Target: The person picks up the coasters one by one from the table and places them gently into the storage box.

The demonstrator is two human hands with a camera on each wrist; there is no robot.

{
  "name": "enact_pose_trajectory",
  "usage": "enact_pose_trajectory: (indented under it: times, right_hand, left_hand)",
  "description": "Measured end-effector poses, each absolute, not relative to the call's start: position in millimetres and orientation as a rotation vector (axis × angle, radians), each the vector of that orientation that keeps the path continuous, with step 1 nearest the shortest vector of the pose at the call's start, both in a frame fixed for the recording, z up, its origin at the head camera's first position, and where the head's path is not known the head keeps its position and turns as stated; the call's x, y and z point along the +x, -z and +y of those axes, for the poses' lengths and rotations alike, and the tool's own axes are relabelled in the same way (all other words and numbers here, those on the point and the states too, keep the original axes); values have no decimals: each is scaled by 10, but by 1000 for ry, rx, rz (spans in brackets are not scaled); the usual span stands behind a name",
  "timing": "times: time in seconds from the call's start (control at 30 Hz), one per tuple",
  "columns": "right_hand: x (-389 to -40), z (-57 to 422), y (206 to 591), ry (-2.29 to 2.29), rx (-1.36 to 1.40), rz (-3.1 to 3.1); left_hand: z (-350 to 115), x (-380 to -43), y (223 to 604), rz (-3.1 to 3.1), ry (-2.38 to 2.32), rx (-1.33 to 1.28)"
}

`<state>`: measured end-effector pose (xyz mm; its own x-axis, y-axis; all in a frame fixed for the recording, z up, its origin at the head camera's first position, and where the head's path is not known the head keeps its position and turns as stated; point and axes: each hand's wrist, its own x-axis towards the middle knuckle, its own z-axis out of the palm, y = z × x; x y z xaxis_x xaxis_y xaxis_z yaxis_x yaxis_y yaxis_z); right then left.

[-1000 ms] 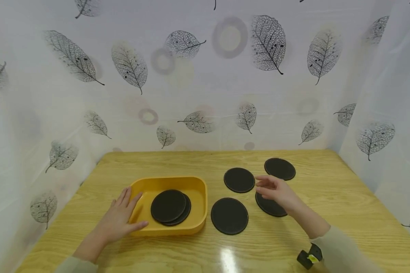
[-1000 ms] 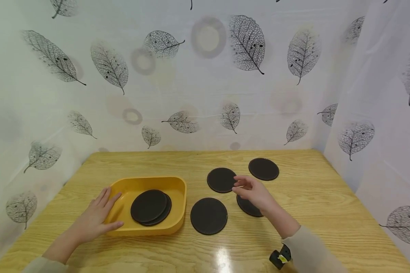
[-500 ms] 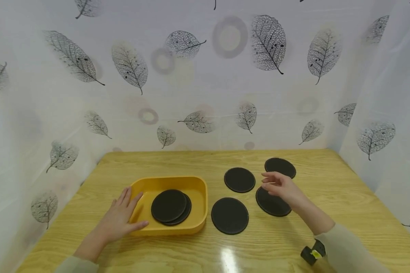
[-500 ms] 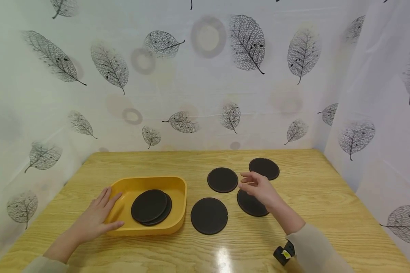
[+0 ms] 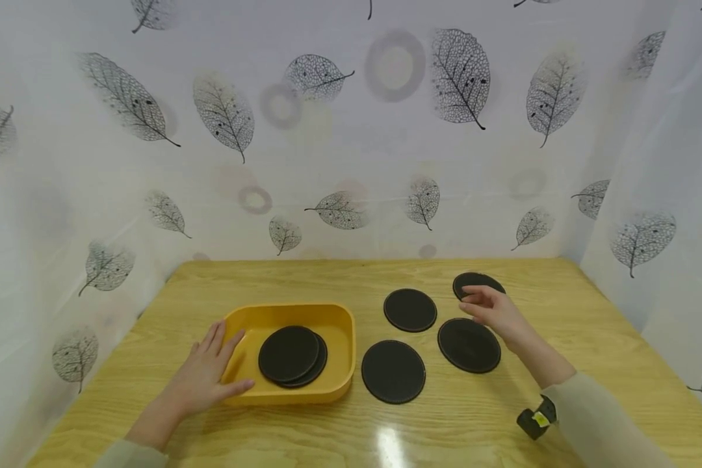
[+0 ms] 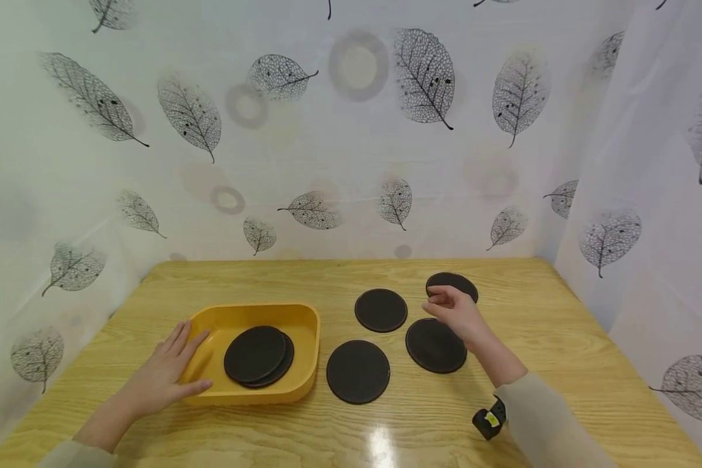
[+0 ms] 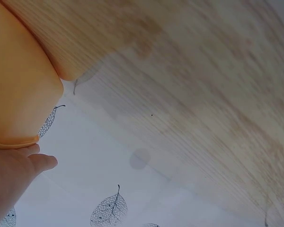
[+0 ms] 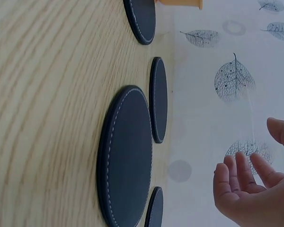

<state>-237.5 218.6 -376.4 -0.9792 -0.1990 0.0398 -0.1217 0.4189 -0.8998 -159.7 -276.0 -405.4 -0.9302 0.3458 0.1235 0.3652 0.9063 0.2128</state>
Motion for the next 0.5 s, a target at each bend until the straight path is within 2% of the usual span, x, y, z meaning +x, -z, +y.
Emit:
enact_pose_trajectory:
  times: [0.5]
  right_hand:
    - [-2502,2265,3901,1417,-263,2669]
  left_hand:
    - [-2772,-1593,4057,-2983,349,-549]
